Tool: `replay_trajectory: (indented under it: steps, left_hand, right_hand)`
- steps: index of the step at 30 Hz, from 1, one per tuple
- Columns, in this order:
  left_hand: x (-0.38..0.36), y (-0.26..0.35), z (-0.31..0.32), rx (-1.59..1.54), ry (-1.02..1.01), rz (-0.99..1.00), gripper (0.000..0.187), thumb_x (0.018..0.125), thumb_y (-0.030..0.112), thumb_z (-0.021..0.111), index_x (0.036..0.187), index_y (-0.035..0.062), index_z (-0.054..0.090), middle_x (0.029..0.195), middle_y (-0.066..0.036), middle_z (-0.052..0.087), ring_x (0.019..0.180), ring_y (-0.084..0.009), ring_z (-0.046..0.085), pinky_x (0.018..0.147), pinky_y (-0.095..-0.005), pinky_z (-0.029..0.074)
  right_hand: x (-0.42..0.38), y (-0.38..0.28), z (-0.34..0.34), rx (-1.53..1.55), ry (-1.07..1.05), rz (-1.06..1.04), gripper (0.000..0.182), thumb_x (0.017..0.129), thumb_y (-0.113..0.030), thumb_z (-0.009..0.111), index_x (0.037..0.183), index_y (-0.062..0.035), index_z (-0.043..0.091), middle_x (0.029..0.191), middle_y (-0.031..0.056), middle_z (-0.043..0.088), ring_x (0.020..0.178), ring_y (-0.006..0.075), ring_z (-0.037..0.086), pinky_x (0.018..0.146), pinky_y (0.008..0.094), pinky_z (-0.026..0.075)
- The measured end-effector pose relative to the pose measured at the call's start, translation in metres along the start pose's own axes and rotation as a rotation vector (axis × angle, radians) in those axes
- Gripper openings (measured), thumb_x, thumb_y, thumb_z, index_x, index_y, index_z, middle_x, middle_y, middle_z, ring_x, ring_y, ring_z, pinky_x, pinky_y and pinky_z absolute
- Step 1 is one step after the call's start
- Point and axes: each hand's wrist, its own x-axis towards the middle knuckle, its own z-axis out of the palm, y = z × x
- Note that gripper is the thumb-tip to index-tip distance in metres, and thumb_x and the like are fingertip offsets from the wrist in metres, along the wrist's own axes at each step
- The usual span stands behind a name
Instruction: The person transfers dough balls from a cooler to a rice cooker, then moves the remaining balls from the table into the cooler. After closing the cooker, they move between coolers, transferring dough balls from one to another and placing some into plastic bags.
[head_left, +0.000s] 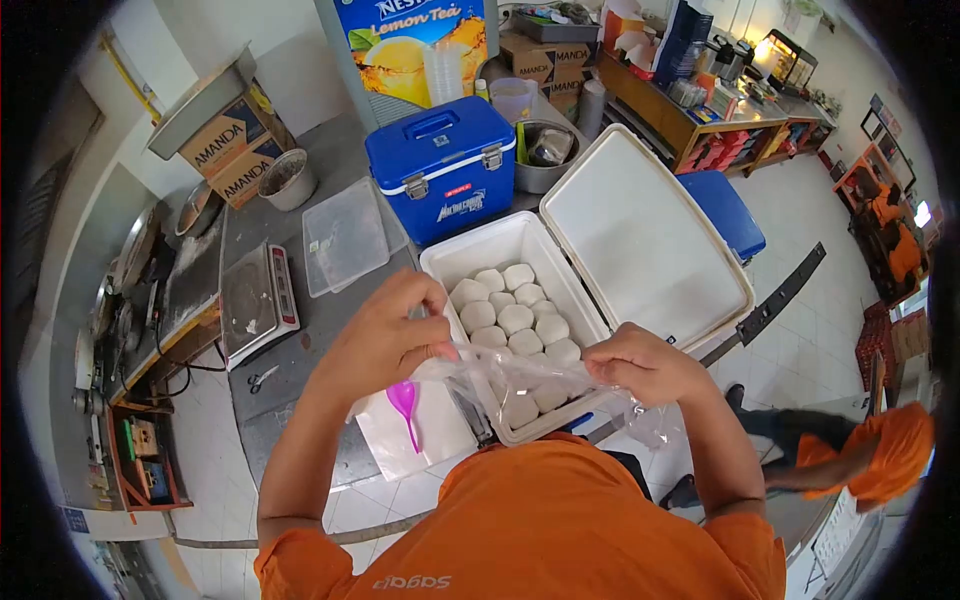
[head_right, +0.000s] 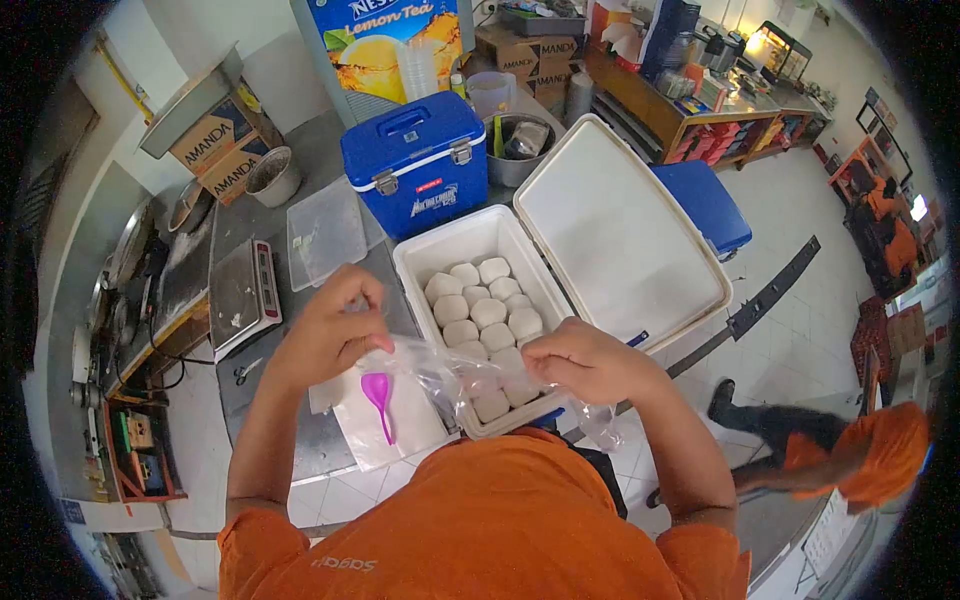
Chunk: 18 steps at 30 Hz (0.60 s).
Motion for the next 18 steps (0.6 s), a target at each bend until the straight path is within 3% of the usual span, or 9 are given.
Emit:
replay_trajectory:
  steps: [2,3,5,6,8,10,13,15,18]
  left_hand:
    - [0.004,-0.009,0.0,-0.018,0.001,0.033,0.016,0.073,0.009,0.081,0.078,0.0065,0.066,0.104,-0.006,0.056,0.099,-0.0284,0.058,0.082,-0.0392,0.048]
    - [0.007,-0.019,-0.003,0.0,0.018,0.045,0.019,0.073,0.01,0.081,0.08,0.0055,0.064,0.106,-0.008,0.057,0.101,-0.0298,0.057,0.085,-0.0407,0.047]
    - [0.021,-0.042,-0.003,0.021,0.037,0.054,0.022,0.074,0.011,0.081,0.083,0.0046,0.062,0.108,-0.009,0.058,0.103,-0.0313,0.057,0.088,-0.0421,0.047]
    - [0.03,-0.056,-0.002,-0.068,-0.03,-0.087,0.025,0.076,0.013,0.081,0.089,0.0047,0.061,0.112,-0.01,0.059,0.108,-0.0327,0.056,0.091,-0.0426,0.045]
    - [0.045,-0.077,0.004,-0.152,-0.084,-0.234,0.029,0.078,0.014,0.081,0.095,0.0049,0.06,0.115,-0.011,0.06,0.112,-0.0342,0.055,0.095,-0.0431,0.044]
    - [0.066,-0.082,0.019,0.412,0.438,-0.128,0.036,0.084,0.019,0.078,0.114,0.0095,0.061,0.123,-0.01,0.061,0.117,-0.0343,0.056,0.095,-0.0482,0.042]
    - [0.077,-0.057,0.053,0.437,0.618,-0.165,0.039,0.085,0.03,0.079,0.114,0.0101,0.062,0.131,-0.011,0.059,0.121,-0.0354,0.055,0.096,-0.0535,0.04]
    - [0.071,-0.038,0.089,0.267,0.208,-0.374,0.052,0.082,0.038,0.081,0.123,0.0139,0.06,0.145,-0.015,0.053,0.135,-0.0383,0.047,0.108,-0.0564,0.034]
    - [0.05,-0.069,0.173,0.31,0.007,-0.403,0.056,0.082,0.041,0.081,0.129,0.0182,0.061,0.151,-0.014,0.049,0.145,-0.0399,0.039,0.111,-0.064,0.03]
  right_hand:
    - [-0.002,0.011,-0.002,0.205,-0.053,0.101,0.022,0.095,-0.014,0.052,0.078,-0.0007,0.053,0.057,0.0128,0.048,0.054,0.025,0.05,0.056,0.0364,0.042]
    - [-0.002,0.02,-0.006,0.205,-0.057,0.099,0.022,0.095,-0.014,0.052,0.078,-0.0007,0.053,0.057,0.0128,0.048,0.054,0.025,0.05,0.056,0.0364,0.042]
    - [0.002,0.047,-0.012,0.666,-0.117,0.378,0.026,0.097,-0.017,0.053,0.075,-0.0038,0.055,0.059,0.0077,0.053,0.056,0.0178,0.054,0.053,0.0342,0.044]
    - [0.005,0.062,-0.006,0.667,-0.123,0.377,0.026,0.097,-0.017,0.053,0.075,-0.0038,0.055,0.059,0.0077,0.053,0.056,0.0178,0.054,0.053,0.0342,0.044]
    - [0.019,0.096,0.009,0.972,0.17,0.302,0.019,0.099,-0.015,0.057,0.09,-0.0002,0.064,0.069,0.0045,0.06,0.052,0.0179,0.055,0.051,0.0306,0.048]
    - [0.036,0.131,0.018,0.939,0.273,0.366,0.021,0.101,-0.018,0.057,0.091,-0.0018,0.063,0.07,0.005,0.061,0.056,0.0169,0.059,0.051,0.03,0.049]
    - [0.059,0.178,0.033,0.847,0.493,0.496,0.019,0.104,-0.02,0.058,0.096,-0.0034,0.064,0.072,0.0058,0.063,0.061,0.0159,0.064,0.053,0.0293,0.051]
    - [0.065,0.206,0.045,0.759,0.604,0.585,0.016,0.103,-0.017,0.059,0.108,-0.0019,0.065,0.078,0.0077,0.067,0.063,0.0165,0.067,0.057,0.0308,0.056]
    - [0.072,0.249,0.061,0.734,0.728,0.613,0.02,0.103,-0.018,0.06,0.112,-0.0005,0.062,0.079,0.0093,0.068,0.061,0.0169,0.067,0.055,0.031,0.056]
